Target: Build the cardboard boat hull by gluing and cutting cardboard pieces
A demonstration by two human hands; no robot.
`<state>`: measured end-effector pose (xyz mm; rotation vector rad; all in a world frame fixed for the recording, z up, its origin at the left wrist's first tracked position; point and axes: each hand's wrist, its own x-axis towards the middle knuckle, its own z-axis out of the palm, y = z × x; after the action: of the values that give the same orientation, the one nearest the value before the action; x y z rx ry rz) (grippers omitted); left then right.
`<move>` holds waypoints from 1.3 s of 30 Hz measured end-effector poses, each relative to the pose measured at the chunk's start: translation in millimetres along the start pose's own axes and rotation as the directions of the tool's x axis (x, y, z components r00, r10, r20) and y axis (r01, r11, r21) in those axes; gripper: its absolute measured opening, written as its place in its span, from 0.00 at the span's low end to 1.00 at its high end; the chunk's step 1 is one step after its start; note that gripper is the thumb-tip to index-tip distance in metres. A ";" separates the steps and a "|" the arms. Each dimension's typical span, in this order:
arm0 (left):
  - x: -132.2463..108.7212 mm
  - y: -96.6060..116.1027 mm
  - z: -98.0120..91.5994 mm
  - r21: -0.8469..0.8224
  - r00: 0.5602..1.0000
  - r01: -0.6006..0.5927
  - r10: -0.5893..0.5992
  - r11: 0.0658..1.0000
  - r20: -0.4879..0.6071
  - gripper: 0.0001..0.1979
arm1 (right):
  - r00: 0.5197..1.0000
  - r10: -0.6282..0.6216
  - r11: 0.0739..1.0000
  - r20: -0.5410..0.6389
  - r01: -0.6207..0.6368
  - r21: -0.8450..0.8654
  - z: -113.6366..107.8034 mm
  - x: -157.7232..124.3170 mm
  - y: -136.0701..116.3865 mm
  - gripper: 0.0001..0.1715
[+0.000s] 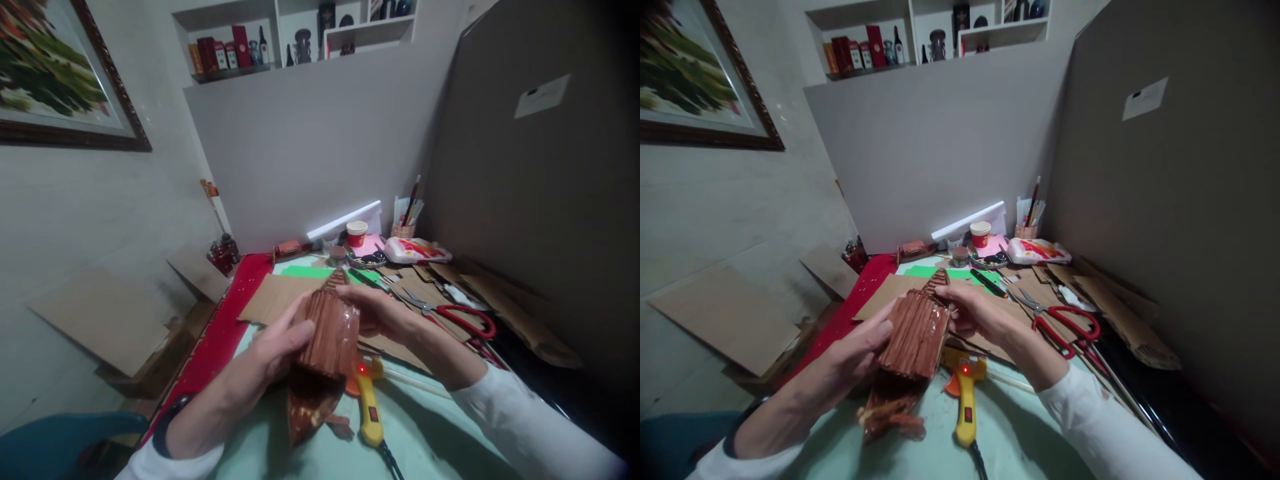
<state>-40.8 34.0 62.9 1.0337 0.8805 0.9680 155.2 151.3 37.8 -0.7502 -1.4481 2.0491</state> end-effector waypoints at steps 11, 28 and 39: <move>-8.8 1.5 12.6 -0.029 0.982 0.025 -0.030 0.999 -0.188 0.44 | 0.999 -0.017 0.992 0.030 0.021 -0.121 11.8 2.2 1.8 0.22; -10.0 17.0 -25.7 -0.116 0.907 -0.153 0.093 0.981 -0.411 0.38 | 0.934 -0.093 0.978 -0.345 0.021 -0.207 -5.3 -52.0 32.4 0.35; -14.9 33.1 -51.4 -0.112 0.739 -0.413 0.260 0.904 -0.622 0.20 | 0.884 -0.108 0.977 -0.456 0.010 -0.212 -20.3 -52.5 47.4 0.34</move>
<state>-100.2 41.4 82.4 0.6824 1.0635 1.7361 202.3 114.7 -5.4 -1.1744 -1.3827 1.5401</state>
